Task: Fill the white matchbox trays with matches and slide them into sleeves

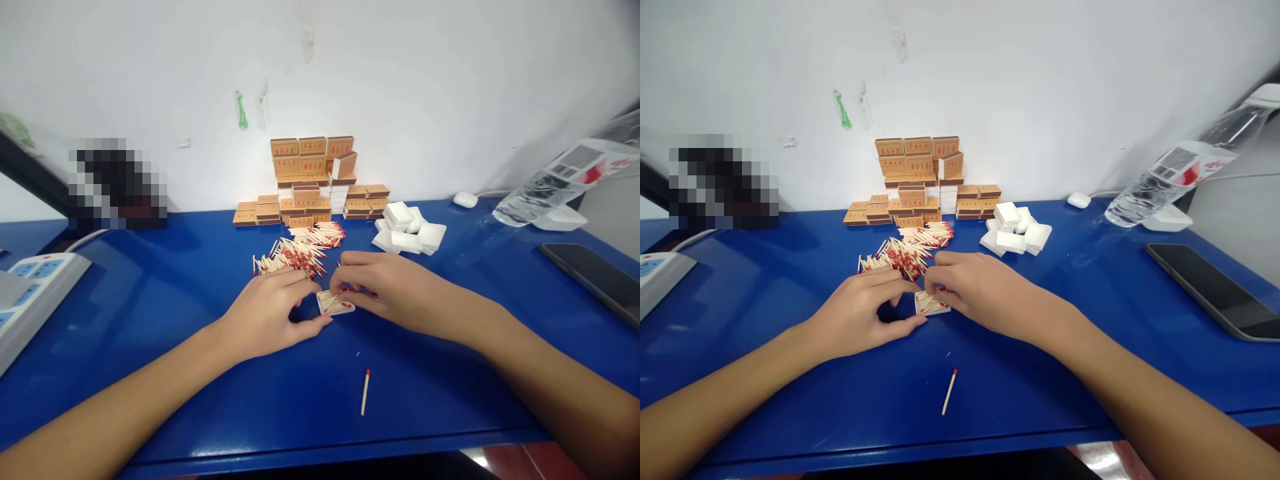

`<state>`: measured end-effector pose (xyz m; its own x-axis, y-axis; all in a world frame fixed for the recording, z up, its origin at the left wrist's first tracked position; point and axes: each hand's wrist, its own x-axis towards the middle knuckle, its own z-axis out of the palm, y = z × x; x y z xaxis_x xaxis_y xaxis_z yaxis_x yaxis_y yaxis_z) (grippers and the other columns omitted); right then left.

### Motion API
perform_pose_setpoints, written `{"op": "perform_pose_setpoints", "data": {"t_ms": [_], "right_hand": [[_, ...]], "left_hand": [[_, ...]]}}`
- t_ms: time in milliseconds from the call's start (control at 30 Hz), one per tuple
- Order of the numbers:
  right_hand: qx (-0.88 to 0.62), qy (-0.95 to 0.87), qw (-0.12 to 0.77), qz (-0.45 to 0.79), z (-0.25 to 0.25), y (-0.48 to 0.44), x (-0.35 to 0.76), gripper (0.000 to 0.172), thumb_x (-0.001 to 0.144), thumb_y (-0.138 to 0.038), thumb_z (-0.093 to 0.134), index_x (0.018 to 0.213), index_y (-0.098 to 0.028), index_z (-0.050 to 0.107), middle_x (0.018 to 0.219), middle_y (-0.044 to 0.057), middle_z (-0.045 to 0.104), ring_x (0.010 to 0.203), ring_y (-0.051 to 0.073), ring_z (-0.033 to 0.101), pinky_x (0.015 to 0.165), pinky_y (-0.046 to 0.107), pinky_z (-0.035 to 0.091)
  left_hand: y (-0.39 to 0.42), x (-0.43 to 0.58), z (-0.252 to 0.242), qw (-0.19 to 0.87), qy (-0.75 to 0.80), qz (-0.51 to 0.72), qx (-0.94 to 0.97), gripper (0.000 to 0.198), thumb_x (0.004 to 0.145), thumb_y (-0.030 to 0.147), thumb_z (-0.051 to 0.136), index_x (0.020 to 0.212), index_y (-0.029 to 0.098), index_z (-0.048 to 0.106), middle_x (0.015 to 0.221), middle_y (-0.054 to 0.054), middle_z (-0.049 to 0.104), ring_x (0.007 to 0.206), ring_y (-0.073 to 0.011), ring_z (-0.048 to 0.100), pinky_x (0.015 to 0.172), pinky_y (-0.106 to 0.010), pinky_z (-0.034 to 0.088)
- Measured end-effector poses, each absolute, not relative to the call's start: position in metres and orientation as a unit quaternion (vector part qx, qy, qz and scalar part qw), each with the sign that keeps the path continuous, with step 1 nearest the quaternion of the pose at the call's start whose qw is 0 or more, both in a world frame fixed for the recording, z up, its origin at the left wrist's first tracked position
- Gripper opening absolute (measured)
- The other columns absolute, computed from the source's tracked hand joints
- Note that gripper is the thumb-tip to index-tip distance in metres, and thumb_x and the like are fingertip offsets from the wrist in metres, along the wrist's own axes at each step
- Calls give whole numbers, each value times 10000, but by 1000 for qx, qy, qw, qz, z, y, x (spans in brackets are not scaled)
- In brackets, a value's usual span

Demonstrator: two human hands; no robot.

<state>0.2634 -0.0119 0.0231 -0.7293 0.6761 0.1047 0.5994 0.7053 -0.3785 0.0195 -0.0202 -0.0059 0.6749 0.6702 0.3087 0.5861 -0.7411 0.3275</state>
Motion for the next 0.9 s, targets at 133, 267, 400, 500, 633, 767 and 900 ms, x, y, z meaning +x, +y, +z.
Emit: {"op": "perform_pose_setpoints", "data": {"t_ms": [133,267,400,500,633,767,900], "right_hand": [[-346,-916,130,156,19,-12,262,136,1011,-189,562,980,-199,694,916,14,620,717,129,553,649,276,360],[-346,-915,135,158,19,-13,262,115,994,-181,585,974,-197,696,913,11,622,720,128,554,657,275,369],[-324,-917,126,196,21,-15,261,127,995,-173,588,997,-202,712,927,18,623,746,133,568,681,274,388],[-302,-920,121,219,21,-15,260,151,1012,-177,581,1016,-207,729,926,20,621,778,137,584,712,273,403],[-310,-918,105,223,20,-14,259,195,1043,-234,552,1027,-211,745,920,22,589,759,139,573,709,282,404],[-315,-919,94,219,19,-14,257,205,1043,-244,552,1017,-216,753,917,19,573,737,138,559,697,286,398],[-315,-920,103,208,17,-14,259,182,1043,-245,550,1042,-212,729,947,20,584,748,134,563,698,284,395]], "left_hand": [[-21,20,-6,100,342,210,910,242,907,404,726,1001,181,715,832,-13,653,749,-167,602,642,-285,435],[-20,20,-6,96,339,212,911,247,914,409,718,991,174,720,804,-9,635,735,-168,590,636,-289,434],[-19,20,-6,104,337,211,912,245,915,405,718,1009,179,721,817,-7,632,736,-161,585,637,-285,435],[-19,20,-7,104,336,208,913,238,916,412,714,946,175,707,807,-7,626,732,-159,581,626,-283,426],[-20,20,-7,104,335,205,914,249,925,425,701,945,176,706,804,-8,626,735,-160,582,630,-286,433],[-21,19,-6,106,336,203,914,252,929,423,695,974,176,713,815,-14,629,743,-164,587,633,-289,440],[-20,19,-7,104,335,201,914,249,929,422,696,948,173,707,805,-13,627,735,-163,586,625,-287,436]]}}
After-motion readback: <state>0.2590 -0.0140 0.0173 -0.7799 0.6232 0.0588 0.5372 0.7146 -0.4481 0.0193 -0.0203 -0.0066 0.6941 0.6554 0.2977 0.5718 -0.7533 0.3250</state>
